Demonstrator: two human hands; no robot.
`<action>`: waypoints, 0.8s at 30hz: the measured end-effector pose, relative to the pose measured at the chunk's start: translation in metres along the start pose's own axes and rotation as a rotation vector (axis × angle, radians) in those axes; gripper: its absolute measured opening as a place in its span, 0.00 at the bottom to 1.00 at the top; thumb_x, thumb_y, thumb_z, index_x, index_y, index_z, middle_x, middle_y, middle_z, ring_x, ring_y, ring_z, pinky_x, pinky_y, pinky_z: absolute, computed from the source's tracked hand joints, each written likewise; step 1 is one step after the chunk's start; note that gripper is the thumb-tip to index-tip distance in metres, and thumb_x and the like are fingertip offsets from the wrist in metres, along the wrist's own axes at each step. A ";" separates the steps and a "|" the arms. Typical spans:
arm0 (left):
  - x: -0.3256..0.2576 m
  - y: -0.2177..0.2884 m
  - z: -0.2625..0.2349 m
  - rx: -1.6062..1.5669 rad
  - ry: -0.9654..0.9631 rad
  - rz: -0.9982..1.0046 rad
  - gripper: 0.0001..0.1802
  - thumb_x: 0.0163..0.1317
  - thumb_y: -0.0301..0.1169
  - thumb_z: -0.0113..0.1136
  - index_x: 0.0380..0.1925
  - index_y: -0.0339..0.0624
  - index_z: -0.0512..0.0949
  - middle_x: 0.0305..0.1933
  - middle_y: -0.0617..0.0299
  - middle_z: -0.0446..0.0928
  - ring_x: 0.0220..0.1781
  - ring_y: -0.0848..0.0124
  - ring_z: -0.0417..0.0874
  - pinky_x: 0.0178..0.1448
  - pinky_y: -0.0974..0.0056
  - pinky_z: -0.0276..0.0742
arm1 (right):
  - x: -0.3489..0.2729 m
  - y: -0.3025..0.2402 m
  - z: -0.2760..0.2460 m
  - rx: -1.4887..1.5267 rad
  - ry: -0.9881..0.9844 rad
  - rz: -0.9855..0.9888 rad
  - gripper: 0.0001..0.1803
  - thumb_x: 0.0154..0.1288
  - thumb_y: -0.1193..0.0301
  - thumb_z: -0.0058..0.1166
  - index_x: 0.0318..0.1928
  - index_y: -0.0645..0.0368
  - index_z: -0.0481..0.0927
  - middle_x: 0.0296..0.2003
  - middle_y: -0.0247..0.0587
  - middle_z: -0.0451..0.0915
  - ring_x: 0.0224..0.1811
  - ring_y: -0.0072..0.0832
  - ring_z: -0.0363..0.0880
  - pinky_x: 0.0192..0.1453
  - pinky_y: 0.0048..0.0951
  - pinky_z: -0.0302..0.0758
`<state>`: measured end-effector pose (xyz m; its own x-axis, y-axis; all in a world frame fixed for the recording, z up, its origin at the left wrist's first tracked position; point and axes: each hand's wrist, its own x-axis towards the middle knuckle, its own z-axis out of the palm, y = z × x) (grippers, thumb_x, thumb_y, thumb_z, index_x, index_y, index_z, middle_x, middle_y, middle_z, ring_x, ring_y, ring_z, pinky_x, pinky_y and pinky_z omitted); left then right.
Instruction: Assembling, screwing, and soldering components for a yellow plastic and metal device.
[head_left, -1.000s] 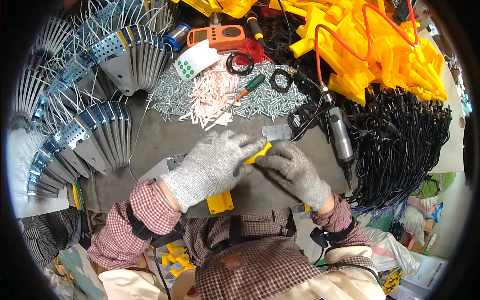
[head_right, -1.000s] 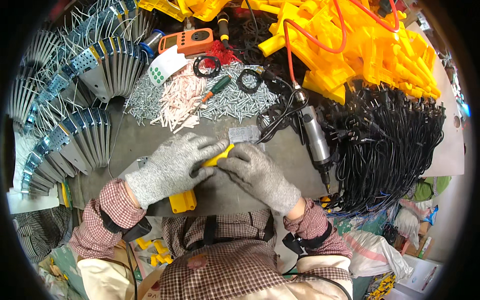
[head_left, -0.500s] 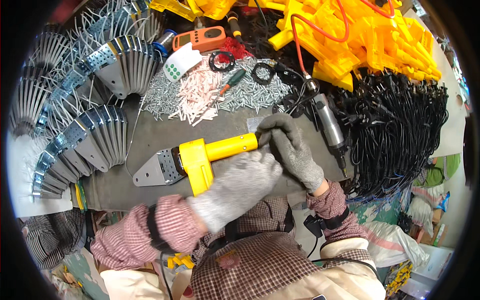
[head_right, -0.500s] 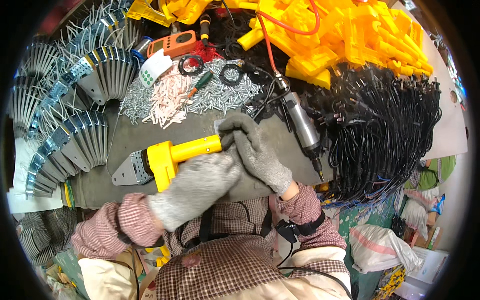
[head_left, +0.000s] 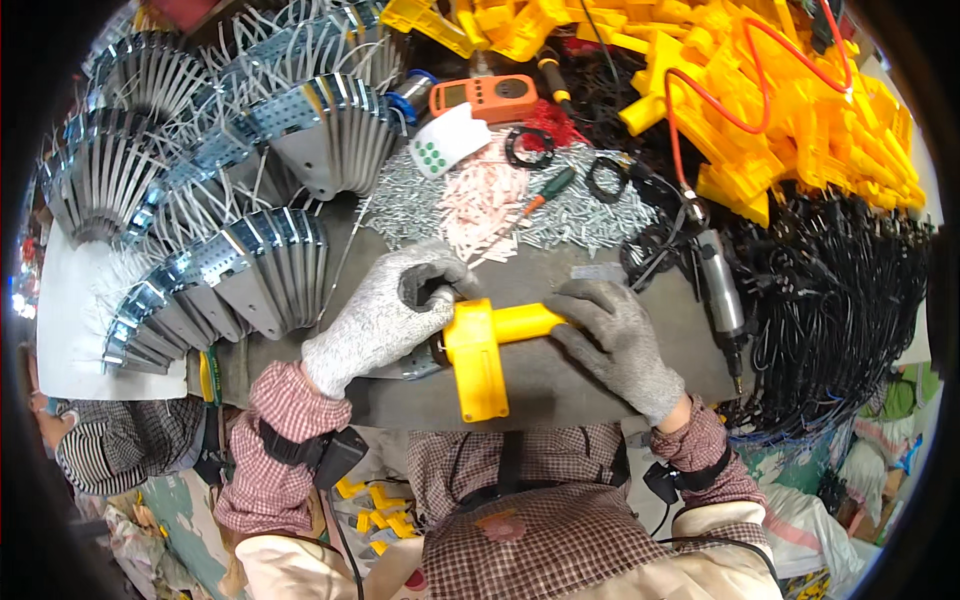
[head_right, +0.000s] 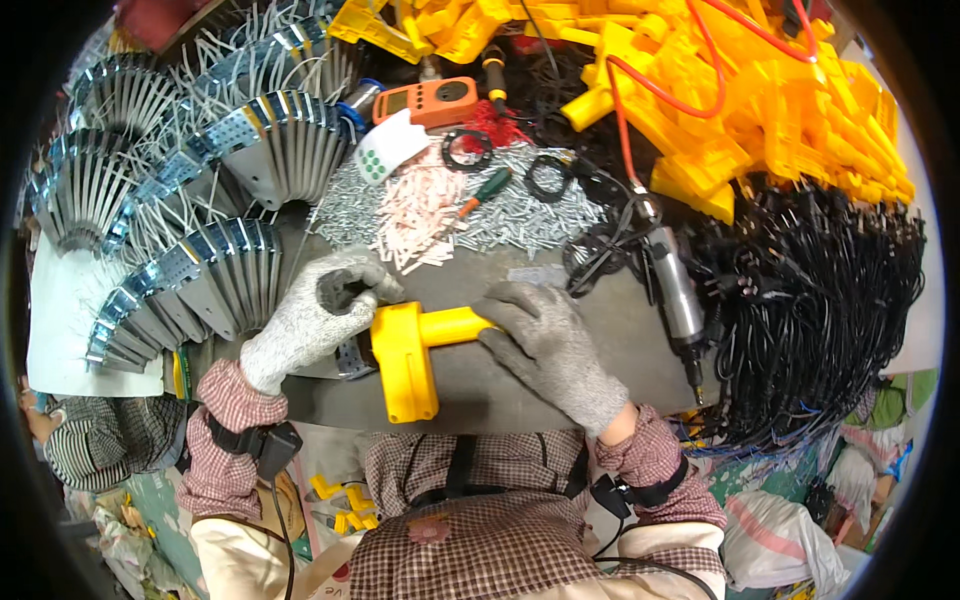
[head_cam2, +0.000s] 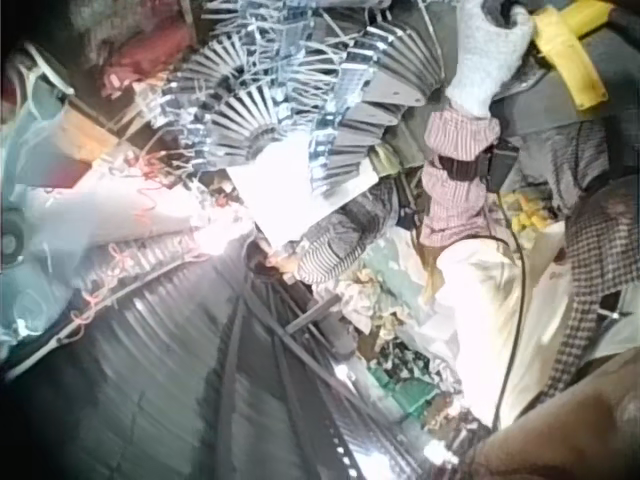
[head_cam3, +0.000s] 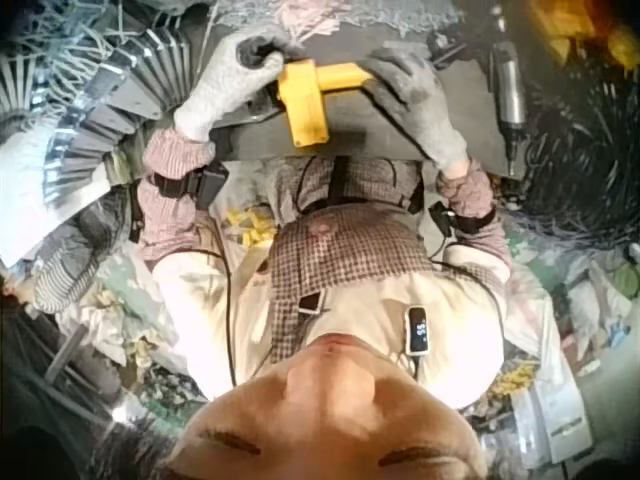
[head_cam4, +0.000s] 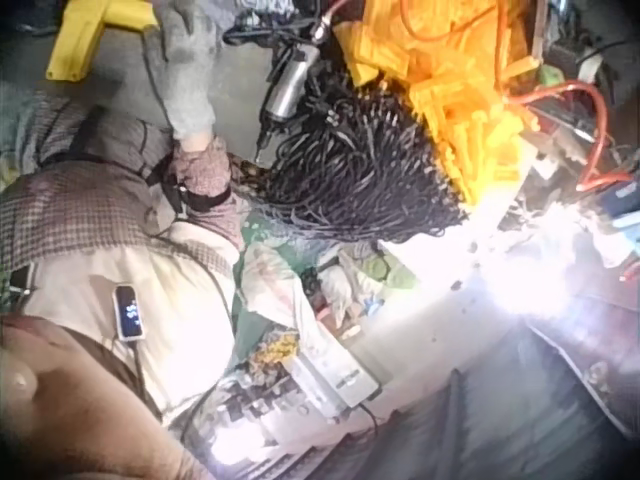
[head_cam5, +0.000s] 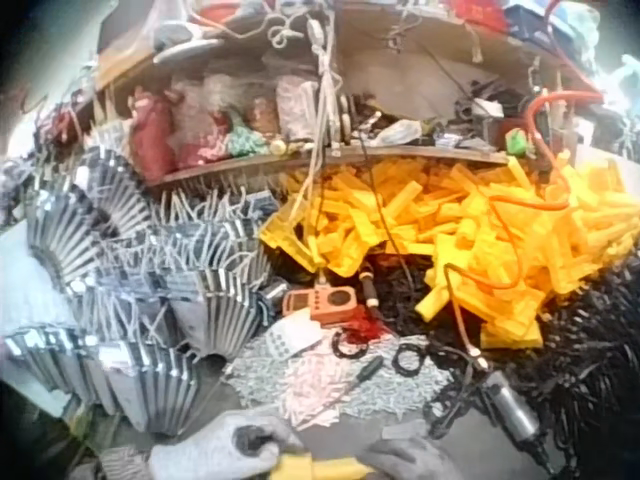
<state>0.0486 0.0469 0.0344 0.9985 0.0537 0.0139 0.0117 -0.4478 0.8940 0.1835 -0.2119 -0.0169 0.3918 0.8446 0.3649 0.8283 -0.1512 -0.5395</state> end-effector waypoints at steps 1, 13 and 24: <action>-0.002 -0.008 -0.001 -0.140 -0.015 -0.045 0.14 0.59 0.17 0.54 0.44 0.34 0.82 0.45 0.53 0.82 0.51 0.66 0.82 0.60 0.63 0.77 | 0.002 -0.002 0.001 0.001 0.005 -0.004 0.18 0.61 0.69 0.66 0.52 0.56 0.83 0.50 0.42 0.80 0.54 0.43 0.79 0.59 0.43 0.74; -0.025 -0.015 -0.007 0.027 -0.033 -0.007 0.31 0.64 0.33 0.69 0.66 0.35 0.73 0.56 0.50 0.85 0.59 0.59 0.85 0.66 0.58 0.76 | -0.015 -0.005 -0.020 -0.213 0.021 0.103 0.21 0.62 0.65 0.68 0.55 0.54 0.82 0.57 0.44 0.74 0.60 0.45 0.71 0.68 0.45 0.67; 0.021 0.002 0.075 0.612 -0.127 0.103 0.34 0.61 0.41 0.68 0.67 0.46 0.73 0.55 0.50 0.78 0.58 0.51 0.80 0.62 0.50 0.78 | -0.042 0.045 -0.104 -0.237 0.188 0.639 0.43 0.56 0.69 0.64 0.73 0.63 0.64 0.60 0.57 0.77 0.59 0.51 0.79 0.62 0.40 0.77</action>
<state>0.0734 -0.0196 0.0034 0.9943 -0.1065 -0.0007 -0.0935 -0.8766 0.4721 0.2458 -0.3077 0.0225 0.8753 0.4534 0.1683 0.4696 -0.7133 -0.5202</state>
